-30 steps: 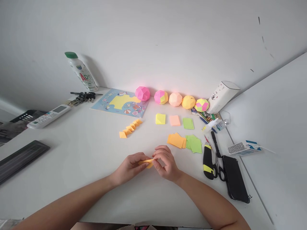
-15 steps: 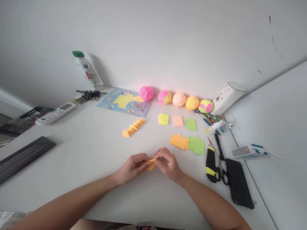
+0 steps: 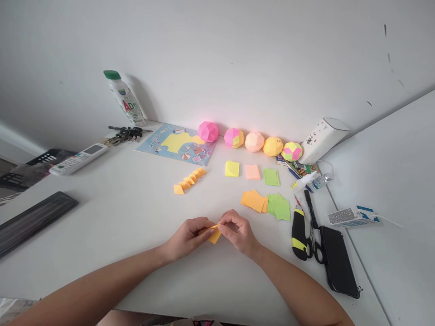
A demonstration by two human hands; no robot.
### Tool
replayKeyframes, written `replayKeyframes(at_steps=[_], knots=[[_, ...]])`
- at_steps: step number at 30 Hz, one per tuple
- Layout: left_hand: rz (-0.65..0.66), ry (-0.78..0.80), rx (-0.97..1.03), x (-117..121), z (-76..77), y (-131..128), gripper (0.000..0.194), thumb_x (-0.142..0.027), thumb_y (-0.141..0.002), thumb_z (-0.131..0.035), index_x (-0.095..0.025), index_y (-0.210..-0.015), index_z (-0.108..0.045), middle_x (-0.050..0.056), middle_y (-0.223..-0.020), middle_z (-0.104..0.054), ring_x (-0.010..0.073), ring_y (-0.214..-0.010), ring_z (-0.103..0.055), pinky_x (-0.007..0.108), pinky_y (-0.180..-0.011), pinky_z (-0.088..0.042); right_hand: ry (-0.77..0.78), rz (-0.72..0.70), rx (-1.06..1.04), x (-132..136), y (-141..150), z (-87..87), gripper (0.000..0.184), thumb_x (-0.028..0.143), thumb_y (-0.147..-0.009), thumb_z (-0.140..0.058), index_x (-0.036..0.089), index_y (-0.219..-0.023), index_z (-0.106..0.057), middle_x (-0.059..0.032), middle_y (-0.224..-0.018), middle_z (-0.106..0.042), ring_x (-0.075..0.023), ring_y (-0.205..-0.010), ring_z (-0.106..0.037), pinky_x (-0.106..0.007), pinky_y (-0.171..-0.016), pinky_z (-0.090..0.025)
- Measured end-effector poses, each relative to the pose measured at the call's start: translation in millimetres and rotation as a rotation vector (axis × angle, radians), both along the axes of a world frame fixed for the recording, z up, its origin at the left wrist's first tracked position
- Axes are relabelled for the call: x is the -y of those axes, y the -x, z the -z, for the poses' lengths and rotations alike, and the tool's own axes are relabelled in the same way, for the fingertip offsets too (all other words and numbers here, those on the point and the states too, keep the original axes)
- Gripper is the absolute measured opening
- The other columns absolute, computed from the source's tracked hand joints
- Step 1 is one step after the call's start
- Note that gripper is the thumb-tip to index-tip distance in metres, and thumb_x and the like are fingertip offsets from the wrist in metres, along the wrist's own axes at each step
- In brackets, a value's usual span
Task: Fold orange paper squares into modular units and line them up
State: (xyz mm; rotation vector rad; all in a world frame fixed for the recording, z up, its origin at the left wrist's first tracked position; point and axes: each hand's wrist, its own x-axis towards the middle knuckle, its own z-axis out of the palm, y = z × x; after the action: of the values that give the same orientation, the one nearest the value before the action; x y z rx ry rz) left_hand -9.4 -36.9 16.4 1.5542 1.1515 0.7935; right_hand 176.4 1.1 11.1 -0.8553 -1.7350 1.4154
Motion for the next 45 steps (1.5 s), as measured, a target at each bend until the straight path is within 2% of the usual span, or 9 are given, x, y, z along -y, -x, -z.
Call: replayKeyframes(at_steps=[9,13,20,25,28,31,36,40,45], knots=[[0.005,-0.014,0.003,-1,1.6,0,0.033,-0.039,-0.086,-0.042,-0.015,-0.078,-0.064,-0.003,-0.06,-0.04,0.0081,-0.054,-0.034,0.021,-0.049,-0.033,-0.012,-0.002,0.031,2,1,-0.6,0.012,0.03,-0.083,-0.056,0.019,-0.077,-0.058,-0.0031,-0.08,-0.052,-0.0167,-0.079,-0.053,-0.032,-0.073,-0.048],[0.014,-0.024,-0.004,-1,3.0,0,0.032,-0.037,-0.087,-0.042,-0.014,-0.082,-0.064,-0.002,-0.061,-0.041,0.0081,-0.054,-0.034,0.021,-0.049,-0.033,-0.017,-0.005,0.039,1,-1,-1.2,0.013,0.03,-0.083,-0.055,0.019,-0.075,-0.057,-0.0029,-0.079,-0.052,-0.017,-0.079,-0.053,-0.032,-0.072,-0.048],[0.023,-0.176,-0.055,-6,8.6,-3,0.026,-0.032,-0.085,-0.045,-0.016,-0.095,-0.062,0.001,-0.07,-0.05,0.0096,-0.058,-0.043,0.021,-0.054,-0.04,-0.018,0.048,0.028,-4,-1,-0.4,0.015,0.031,-0.083,-0.053,0.019,-0.074,-0.055,-0.0024,-0.076,-0.053,-0.0169,-0.074,-0.052,-0.03,-0.065,-0.047],[0.053,-0.204,-0.121,-29,8.4,-5,0.026,-0.029,-0.087,-0.041,-0.016,-0.097,-0.061,0.002,-0.077,-0.058,0.01,-0.061,-0.049,0.021,-0.056,-0.04,0.002,0.191,0.04,-10,-2,4.9,0.014,0.032,-0.083,-0.054,0.019,-0.077,-0.056,-0.0037,-0.08,-0.056,-0.0174,-0.075,-0.053,-0.029,-0.066,-0.046],[0.261,-0.258,-0.223,-50,7.4,-4,0.025,-0.032,-0.087,-0.041,-0.016,-0.082,-0.059,-0.001,-0.062,-0.055,0.0099,-0.055,-0.047,0.021,-0.053,-0.038,0.045,0.278,0.021,-14,-3,11.4,0.014,0.033,-0.08,-0.058,0.019,-0.08,-0.057,-0.0046,-0.085,-0.059,-0.0182,-0.079,-0.054,-0.029,-0.067,-0.046],[0.254,-0.355,-0.355,-64,8.4,-3,0.027,-0.035,-0.086,-0.044,-0.016,-0.073,-0.057,-0.001,-0.061,-0.054,0.0104,-0.054,-0.046,0.022,-0.052,-0.035,0.071,0.335,-0.028,-19,-4,16.2,0.015,0.035,-0.079,-0.06,0.02,-0.08,-0.058,-0.0039,-0.086,-0.059,-0.0181,-0.08,-0.054,-0.03,-0.07,-0.045],[0.195,-0.432,-0.314,-65,13.0,-1,0.024,-0.035,-0.085,-0.046,-0.015,-0.089,-0.059,0.002,-0.071,-0.059,0.0121,-0.063,-0.052,0.021,-0.056,-0.038,0.089,0.384,-0.051,-23,-4,16.7,0.017,0.036,-0.077,-0.062,0.02,-0.081,-0.058,-0.0044,-0.086,-0.058,-0.0195,-0.083,-0.054,-0.035,-0.076,-0.044],[0.165,-0.446,-0.24,-62,16.1,0,0.032,-0.032,-0.083,-0.051,-0.014,-0.108,-0.055,0.005,-0.086,-0.061,0.0116,-0.066,-0.054,0.021,-0.06,-0.041,0.093,0.368,-0.037,-23,-3,16.0,0.017,0.036,-0.078,-0.061,0.02,-0.082,-0.057,-0.0045,-0.086,-0.058,-0.0196,-0.084,-0.053,-0.035,-0.079,-0.043],[0.172,-0.384,-0.167,-62,13.1,2,0.028,-0.027,-0.082,-0.053,-0.015,-0.107,-0.059,0.005,-0.089,-0.063,0.0121,-0.07,-0.054,0.021,-0.065,-0.042,0.086,0.357,-0.038,-23,-4,16.1,0.019,0.037,-0.076,-0.062,0.02,-0.081,-0.058,-0.0047,-0.087,-0.059,-0.0194,-0.081,-0.054,-0.034,-0.076,-0.044]])
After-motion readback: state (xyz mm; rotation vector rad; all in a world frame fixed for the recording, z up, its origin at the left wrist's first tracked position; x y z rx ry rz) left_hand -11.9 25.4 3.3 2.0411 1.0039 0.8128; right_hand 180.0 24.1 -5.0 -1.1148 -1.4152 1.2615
